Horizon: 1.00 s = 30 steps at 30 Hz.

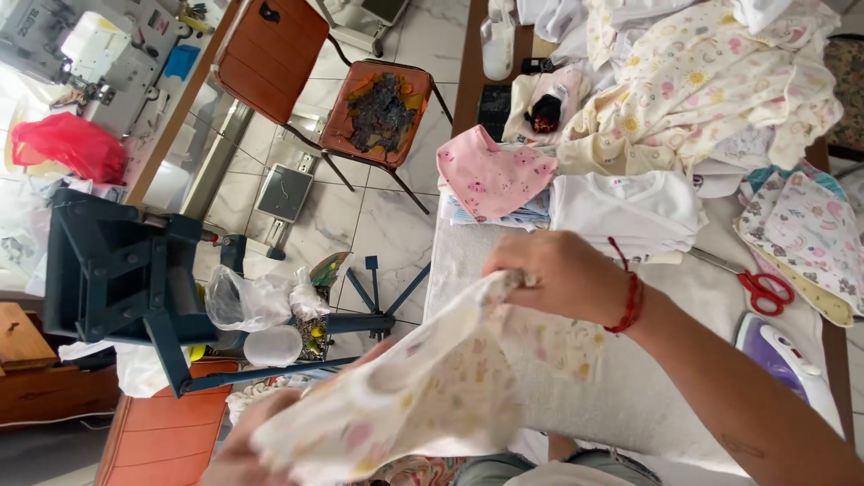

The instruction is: Ironing and folding baby clothes on a work table.

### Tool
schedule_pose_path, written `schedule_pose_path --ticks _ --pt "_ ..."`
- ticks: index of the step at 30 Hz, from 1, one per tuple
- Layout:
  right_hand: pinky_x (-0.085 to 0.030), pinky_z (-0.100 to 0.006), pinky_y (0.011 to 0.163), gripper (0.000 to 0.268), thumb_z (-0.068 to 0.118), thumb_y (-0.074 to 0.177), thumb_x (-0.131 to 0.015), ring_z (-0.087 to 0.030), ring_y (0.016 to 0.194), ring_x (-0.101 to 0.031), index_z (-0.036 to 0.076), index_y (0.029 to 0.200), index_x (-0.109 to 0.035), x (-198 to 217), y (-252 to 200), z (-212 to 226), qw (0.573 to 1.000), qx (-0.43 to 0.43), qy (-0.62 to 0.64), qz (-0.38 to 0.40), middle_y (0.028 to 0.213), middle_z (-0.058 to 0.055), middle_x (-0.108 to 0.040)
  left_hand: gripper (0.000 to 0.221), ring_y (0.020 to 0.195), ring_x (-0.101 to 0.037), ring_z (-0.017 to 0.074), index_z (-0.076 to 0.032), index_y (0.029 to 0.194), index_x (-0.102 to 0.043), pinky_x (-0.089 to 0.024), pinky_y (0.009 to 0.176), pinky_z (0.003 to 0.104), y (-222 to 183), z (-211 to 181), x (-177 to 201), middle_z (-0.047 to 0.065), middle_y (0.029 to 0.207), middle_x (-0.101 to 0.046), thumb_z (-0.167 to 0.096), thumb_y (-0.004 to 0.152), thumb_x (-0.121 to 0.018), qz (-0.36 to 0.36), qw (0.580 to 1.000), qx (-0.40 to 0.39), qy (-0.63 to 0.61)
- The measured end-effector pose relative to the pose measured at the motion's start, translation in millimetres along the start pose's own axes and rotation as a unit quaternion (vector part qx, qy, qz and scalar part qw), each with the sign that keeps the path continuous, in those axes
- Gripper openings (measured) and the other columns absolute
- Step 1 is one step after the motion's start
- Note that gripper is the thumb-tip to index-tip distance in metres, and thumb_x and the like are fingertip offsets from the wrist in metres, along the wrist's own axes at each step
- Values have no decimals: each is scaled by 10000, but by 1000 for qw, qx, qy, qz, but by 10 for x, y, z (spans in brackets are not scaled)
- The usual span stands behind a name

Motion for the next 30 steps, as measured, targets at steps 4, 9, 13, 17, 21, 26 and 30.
schedule_pose_path --ticks 4,9,13,17,21,26,30 --pt "-454 -348 684 164 42 715 -559 -237 745 -596 77 870 -599 318 -78 360 988 81 -87 -94 795 -76 -619 109 904 -561 108 -210 831 -605 -373 759 300 -220 264 328 -26 919 -595 -267 805 -516 39 940 257 222" --pt "-471 -285 638 67 96 802 -560 -157 688 -600 103 857 -598 475 -451 334 956 104 -217 -167 795 -10 -618 96 951 -588 67 -196 854 -580 -410 799 182 -327 584 287 -50 1030 -614 -253 834 -505 185 894 242 329" --pt "-432 -291 475 235 72 747 -605 -123 605 -594 276 857 -642 260 -1180 -777 889 -74 -425 -153 859 119 -650 233 762 -590 219 -105 861 -567 -412 640 294 -3 1475 -7 34 867 -566 -327 790 -555 217 917 10 333" --pt "-398 -271 411 299 86 758 -593 -72 646 -598 354 868 -664 -53 -1962 -1774 853 -178 -473 -131 932 164 -643 286 819 -569 294 -122 836 -552 -400 666 377 156 2985 -308 97 862 -568 -392 755 -500 281 878 81 379" --pt "-511 -239 630 339 -13 680 -599 -71 867 -615 221 918 -660 -309 -2516 -2390 848 -180 -487 -103 1046 110 -636 259 971 -527 253 -175 1016 -532 -442 690 446 98 4331 -754 62 1091 -511 -311 815 -441 349 850 90 385" --pt "-522 -305 846 271 -122 748 -572 -163 1141 -542 54 937 -651 -344 -2758 -2330 861 -374 -330 -106 1198 -64 -587 787 1341 -81 261 -105 1365 -109 -187 1029 418 -149 4498 -909 69 1444 -108 -360 714 -470 479 780 207 346" --pt "-505 -200 472 156 24 877 -511 -140 777 -582 58 949 -645 -796 -3337 -1938 823 -462 -255 -210 938 -39 -617 291 1028 -497 203 -191 1071 -547 -394 854 338 -228 4262 146 28 1134 -531 -223 788 -487 292 799 379 365"
Point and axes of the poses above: each hand's wrist, its own y-axis towards the middle knuckle, its own x-axis out of the back of the hand, z = x × y, the point moved 9 cm from there along y, towards the middle knuckle
